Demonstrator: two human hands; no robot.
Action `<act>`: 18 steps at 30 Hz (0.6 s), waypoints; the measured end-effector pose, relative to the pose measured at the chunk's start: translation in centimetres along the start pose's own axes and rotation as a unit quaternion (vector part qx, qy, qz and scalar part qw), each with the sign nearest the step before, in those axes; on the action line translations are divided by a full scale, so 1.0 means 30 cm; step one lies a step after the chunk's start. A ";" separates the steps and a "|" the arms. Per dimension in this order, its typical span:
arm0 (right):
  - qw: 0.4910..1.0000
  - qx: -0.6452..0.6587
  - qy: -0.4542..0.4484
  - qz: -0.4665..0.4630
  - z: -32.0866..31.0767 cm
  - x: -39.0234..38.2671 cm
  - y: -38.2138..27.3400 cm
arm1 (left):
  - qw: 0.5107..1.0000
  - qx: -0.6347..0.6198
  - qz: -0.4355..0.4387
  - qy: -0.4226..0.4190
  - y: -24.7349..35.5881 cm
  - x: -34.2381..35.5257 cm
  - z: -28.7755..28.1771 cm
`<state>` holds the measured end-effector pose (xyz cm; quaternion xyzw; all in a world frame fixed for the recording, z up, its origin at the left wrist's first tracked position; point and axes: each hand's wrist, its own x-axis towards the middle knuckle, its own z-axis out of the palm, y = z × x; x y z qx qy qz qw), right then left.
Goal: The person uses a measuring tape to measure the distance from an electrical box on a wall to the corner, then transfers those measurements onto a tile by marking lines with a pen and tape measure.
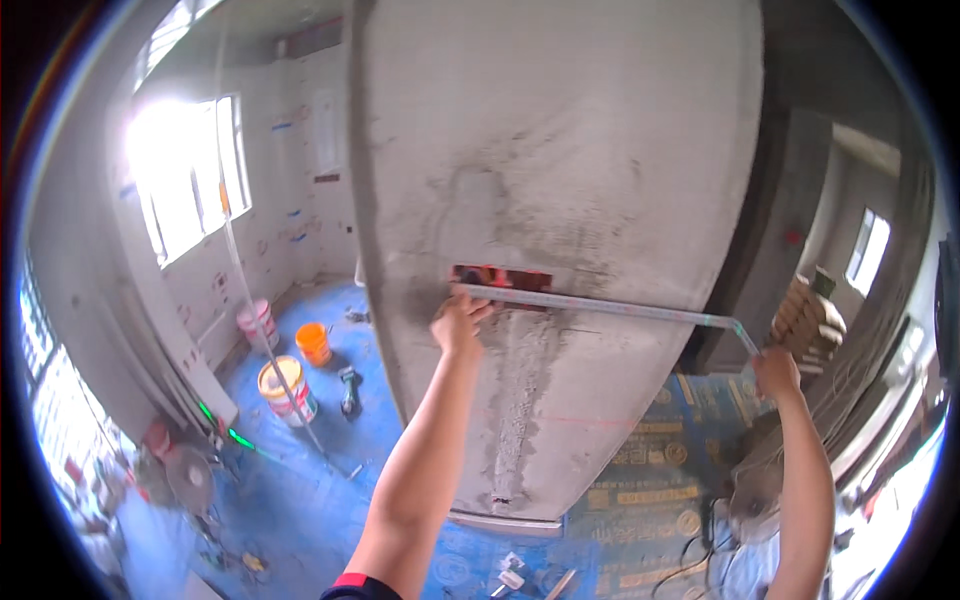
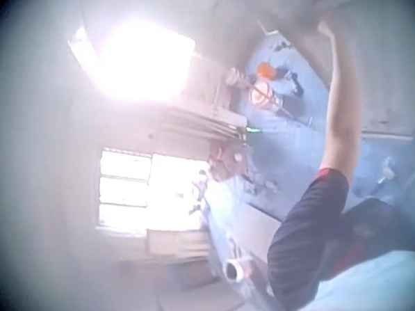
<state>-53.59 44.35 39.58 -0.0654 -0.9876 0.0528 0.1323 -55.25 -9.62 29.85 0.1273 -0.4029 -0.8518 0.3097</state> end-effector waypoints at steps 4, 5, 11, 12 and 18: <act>0.994 0.088 -0.031 0.053 -0.042 -0.057 -0.056 | 0.999 -0.041 0.013 0.032 0.035 -0.041 0.022; 0.998 0.059 0.022 0.014 -0.012 0.009 0.081 | 0.998 -0.054 -0.009 0.017 0.024 -0.059 0.083; 0.967 0.242 -0.052 0.058 0.082 -0.250 0.013 | 0.999 -0.017 -0.038 0.034 0.070 -0.200 -0.133; 0.959 0.271 -0.079 0.016 0.150 -0.337 0.043 | 1.000 0.023 -0.003 0.012 0.029 -0.257 -0.248; 0.898 0.235 -0.372 -0.008 0.843 -1.063 0.450 | 0.936 0.004 -0.197 0.291 -0.380 -1.050 -1.353</act>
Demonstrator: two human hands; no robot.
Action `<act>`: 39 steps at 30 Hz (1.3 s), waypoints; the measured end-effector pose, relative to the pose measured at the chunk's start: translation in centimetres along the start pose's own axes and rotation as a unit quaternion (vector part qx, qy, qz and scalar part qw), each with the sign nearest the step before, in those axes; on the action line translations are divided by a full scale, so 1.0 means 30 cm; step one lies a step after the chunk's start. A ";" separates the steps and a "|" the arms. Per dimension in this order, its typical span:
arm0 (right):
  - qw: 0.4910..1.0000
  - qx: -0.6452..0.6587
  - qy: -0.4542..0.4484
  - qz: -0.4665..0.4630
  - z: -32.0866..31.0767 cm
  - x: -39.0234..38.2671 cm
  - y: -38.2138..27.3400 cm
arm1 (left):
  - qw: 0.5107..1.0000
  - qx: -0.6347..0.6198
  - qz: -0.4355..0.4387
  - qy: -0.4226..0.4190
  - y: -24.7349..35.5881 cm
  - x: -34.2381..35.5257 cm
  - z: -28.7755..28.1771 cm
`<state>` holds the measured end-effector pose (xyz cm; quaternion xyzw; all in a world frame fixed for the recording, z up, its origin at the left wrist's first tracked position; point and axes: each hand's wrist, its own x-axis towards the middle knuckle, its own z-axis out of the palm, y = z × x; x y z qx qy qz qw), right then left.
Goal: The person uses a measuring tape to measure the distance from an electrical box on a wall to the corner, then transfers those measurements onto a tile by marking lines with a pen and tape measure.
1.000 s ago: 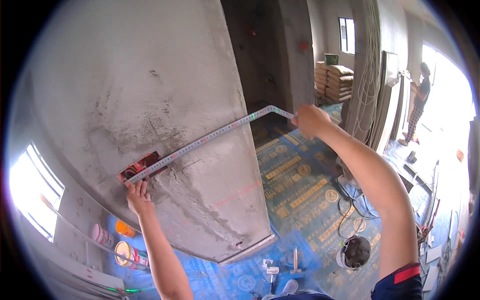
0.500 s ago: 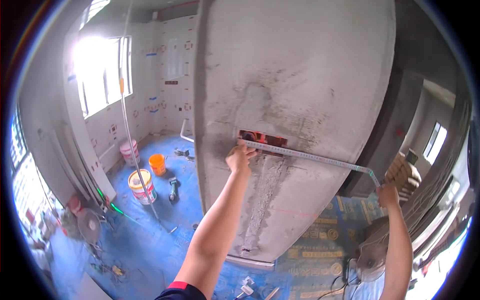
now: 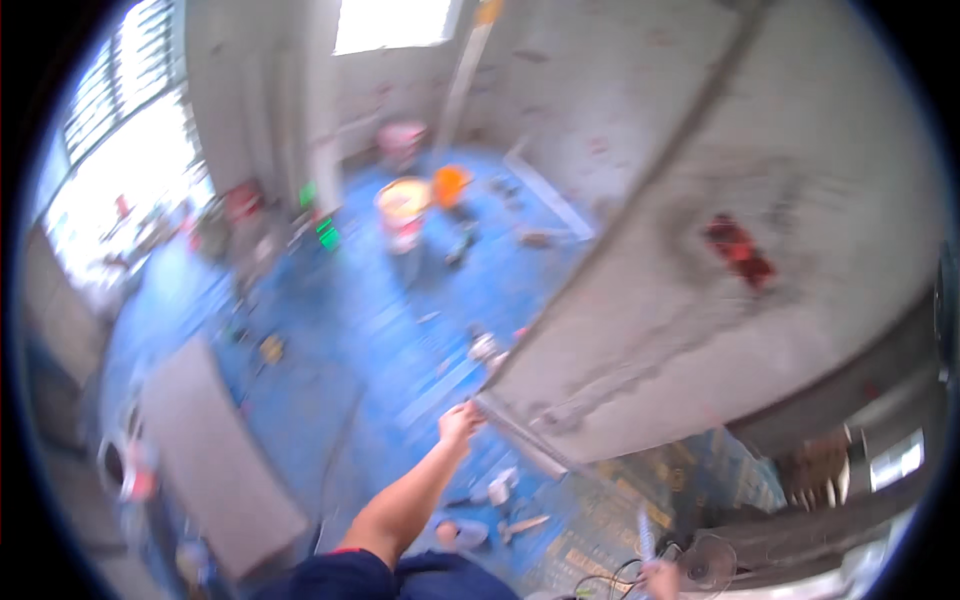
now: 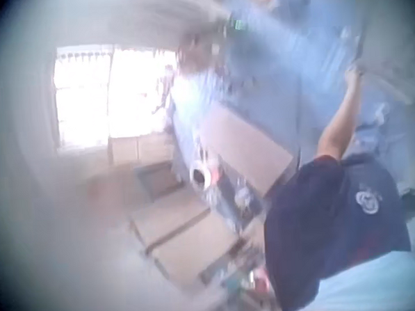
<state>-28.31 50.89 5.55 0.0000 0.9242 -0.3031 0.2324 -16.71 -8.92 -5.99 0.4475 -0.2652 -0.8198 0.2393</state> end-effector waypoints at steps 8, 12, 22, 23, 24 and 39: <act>0.847 -0.228 -0.464 -0.122 0.852 -0.373 -0.347 | 0.866 -0.111 0.104 0.476 -0.055 -0.665 -1.973; 0.725 -0.346 -0.533 -0.268 1.169 -0.407 -0.672 | 0.877 -0.145 0.125 0.440 0.185 -0.994 -2.194; 0.588 -0.332 -0.508 -0.535 1.555 -0.665 -1.161 | 0.881 -0.251 0.283 0.284 0.138 -1.182 -1.604; 0.575 -0.337 -0.518 -0.537 1.573 -0.661 -1.183 | 0.874 -0.257 0.285 0.298 0.114 -1.190 -1.558; 0.567 -0.339 -0.521 -0.542 1.596 -0.645 -1.205 | 0.861 -0.272 0.288 0.320 0.086 -1.183 -1.524; 0.636 -0.424 -0.342 -0.547 1.878 0.464 -1.365 | 0.550 0.317 0.245 0.733 0.667 -1.559 -1.637</act>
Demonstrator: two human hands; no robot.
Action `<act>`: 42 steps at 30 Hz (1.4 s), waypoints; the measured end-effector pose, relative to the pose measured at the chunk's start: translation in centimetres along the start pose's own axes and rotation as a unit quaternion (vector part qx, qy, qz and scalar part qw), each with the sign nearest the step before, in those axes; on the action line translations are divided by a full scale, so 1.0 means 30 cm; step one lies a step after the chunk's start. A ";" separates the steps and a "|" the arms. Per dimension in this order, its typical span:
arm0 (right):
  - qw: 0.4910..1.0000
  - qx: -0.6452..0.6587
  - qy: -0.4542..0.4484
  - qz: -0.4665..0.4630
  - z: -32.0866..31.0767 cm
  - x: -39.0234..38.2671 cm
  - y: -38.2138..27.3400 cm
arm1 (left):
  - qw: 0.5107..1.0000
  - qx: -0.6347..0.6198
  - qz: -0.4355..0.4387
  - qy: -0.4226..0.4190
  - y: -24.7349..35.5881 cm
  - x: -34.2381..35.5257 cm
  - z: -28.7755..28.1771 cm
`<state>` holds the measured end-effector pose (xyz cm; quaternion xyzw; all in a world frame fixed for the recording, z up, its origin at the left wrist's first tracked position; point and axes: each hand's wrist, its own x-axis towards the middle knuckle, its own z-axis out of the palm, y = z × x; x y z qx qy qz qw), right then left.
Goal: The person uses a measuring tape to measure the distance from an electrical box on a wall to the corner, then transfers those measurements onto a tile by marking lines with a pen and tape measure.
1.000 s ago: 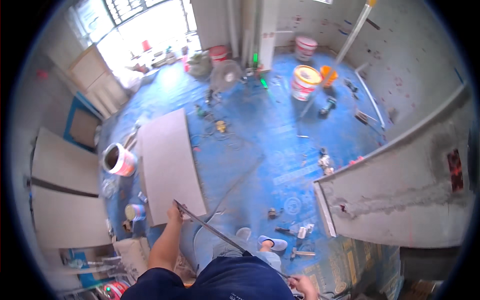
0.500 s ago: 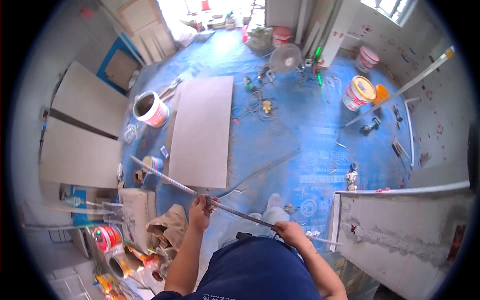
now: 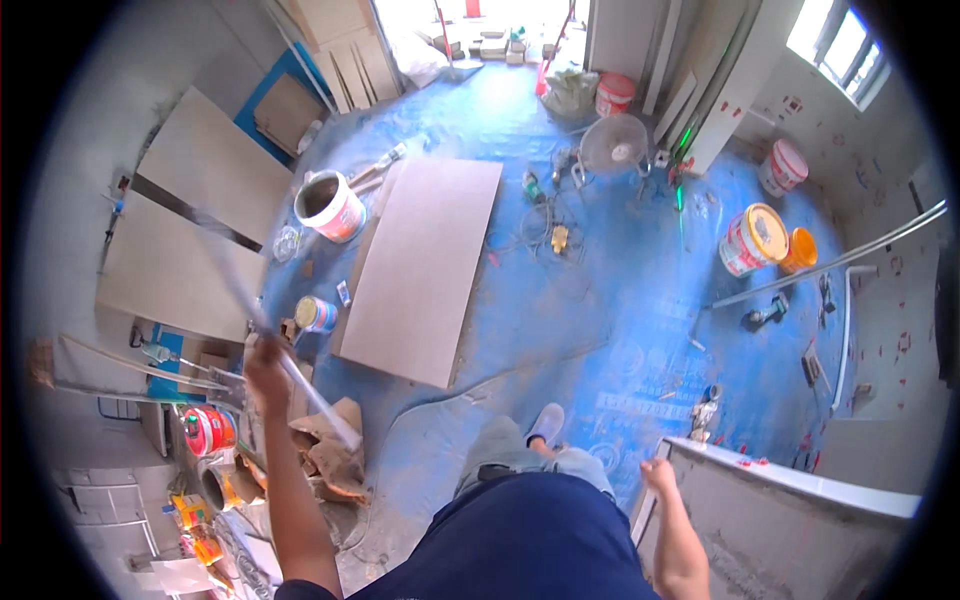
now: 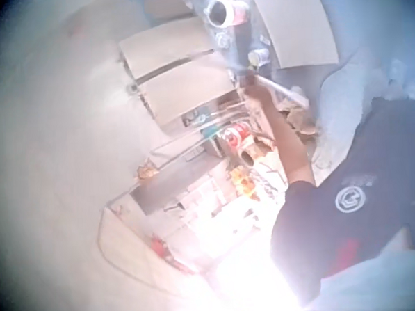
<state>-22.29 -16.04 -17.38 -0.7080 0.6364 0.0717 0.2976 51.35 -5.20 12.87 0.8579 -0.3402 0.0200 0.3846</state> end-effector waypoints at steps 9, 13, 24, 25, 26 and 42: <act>0.851 0.428 -0.124 0.280 -0.025 0.140 0.044 | 0.877 -0.066 -0.315 -0.358 -0.107 -0.795 0.598; 0.869 0.412 -0.131 0.240 -0.081 0.285 -0.088 | 0.794 -0.159 -0.440 -0.388 -0.144 -0.785 0.701; 0.925 0.286 -0.198 0.153 -0.168 0.749 -0.316 | 0.805 -0.128 -0.437 -0.380 -0.293 -0.317 1.023; 0.976 0.091 -0.194 -0.027 -0.169 0.800 -0.233 | 0.801 -0.130 -0.434 -0.392 -0.266 -0.269 1.104; 0.956 -0.109 -0.178 -0.205 -0.172 0.865 -0.201 | 0.795 -0.151 -0.429 -0.402 -0.255 -0.229 1.167; 0.896 0.288 -0.332 0.071 -0.344 2.050 -1.511 | 0.808 0.053 -0.418 -0.411 -0.190 0.063 1.269</act>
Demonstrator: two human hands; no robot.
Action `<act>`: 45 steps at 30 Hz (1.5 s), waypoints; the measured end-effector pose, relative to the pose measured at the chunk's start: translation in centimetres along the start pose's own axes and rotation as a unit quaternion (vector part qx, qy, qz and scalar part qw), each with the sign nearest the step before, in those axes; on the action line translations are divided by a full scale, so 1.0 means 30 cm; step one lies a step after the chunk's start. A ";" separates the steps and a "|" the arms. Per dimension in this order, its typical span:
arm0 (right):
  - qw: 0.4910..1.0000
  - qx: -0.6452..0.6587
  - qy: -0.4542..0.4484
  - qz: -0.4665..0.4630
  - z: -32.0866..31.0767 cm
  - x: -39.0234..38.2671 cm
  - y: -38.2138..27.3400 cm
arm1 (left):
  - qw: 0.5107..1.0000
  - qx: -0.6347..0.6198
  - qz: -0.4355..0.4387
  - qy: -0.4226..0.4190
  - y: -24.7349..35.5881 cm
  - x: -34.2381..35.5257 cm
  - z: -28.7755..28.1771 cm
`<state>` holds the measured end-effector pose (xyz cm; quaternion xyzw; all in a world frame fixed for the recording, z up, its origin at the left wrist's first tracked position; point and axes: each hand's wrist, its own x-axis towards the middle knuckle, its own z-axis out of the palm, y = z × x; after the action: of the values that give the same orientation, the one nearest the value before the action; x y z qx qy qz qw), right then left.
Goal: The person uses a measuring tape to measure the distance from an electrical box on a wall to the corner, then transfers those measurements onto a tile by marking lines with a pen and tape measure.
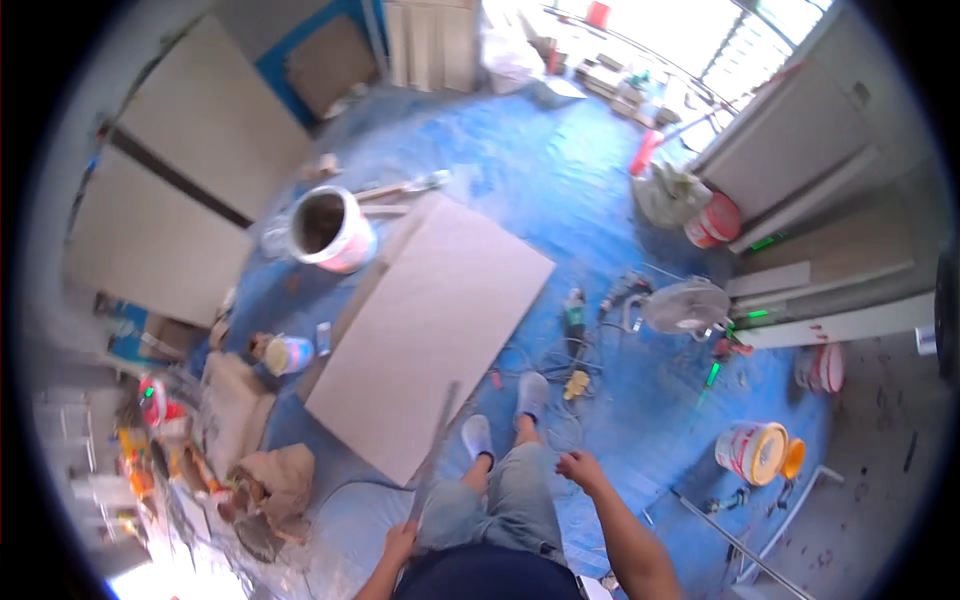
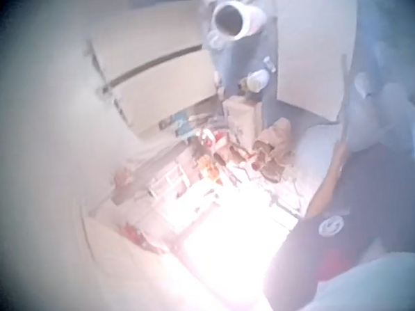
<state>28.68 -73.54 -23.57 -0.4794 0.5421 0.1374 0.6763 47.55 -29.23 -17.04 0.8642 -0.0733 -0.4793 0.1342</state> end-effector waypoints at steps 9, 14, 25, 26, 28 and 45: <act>0.840 -0.505 0.104 -0.170 0.155 1.262 -0.128 | 0.997 -0.022 -0.076 0.010 0.195 0.374 0.071; 0.990 -0.137 0.046 0.000 0.204 1.761 0.000 | 0.999 -0.004 0.014 0.047 0.578 1.056 -0.007; 0.906 0.379 -0.033 0.186 0.457 2.042 -0.159 | 0.988 0.021 0.015 0.153 0.619 1.340 -0.212; 0.905 0.386 -0.041 0.175 0.445 2.057 -0.238 | 0.985 0.025 0.016 0.170 0.628 1.326 -0.240; 0.916 0.394 0.016 0.067 0.291 2.071 -0.304 | 0.984 0.025 0.038 0.173 0.659 1.336 -0.234; 0.925 -0.099 0.316 0.186 -0.197 0.232 0.866 | 0.917 0.140 0.354 -0.121 1.339 0.827 0.272</act>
<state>9.39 -67.53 -42.27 -0.4529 0.7908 0.1554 0.3814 53.84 -75.18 -29.09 0.7271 -0.4563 -0.4866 0.1622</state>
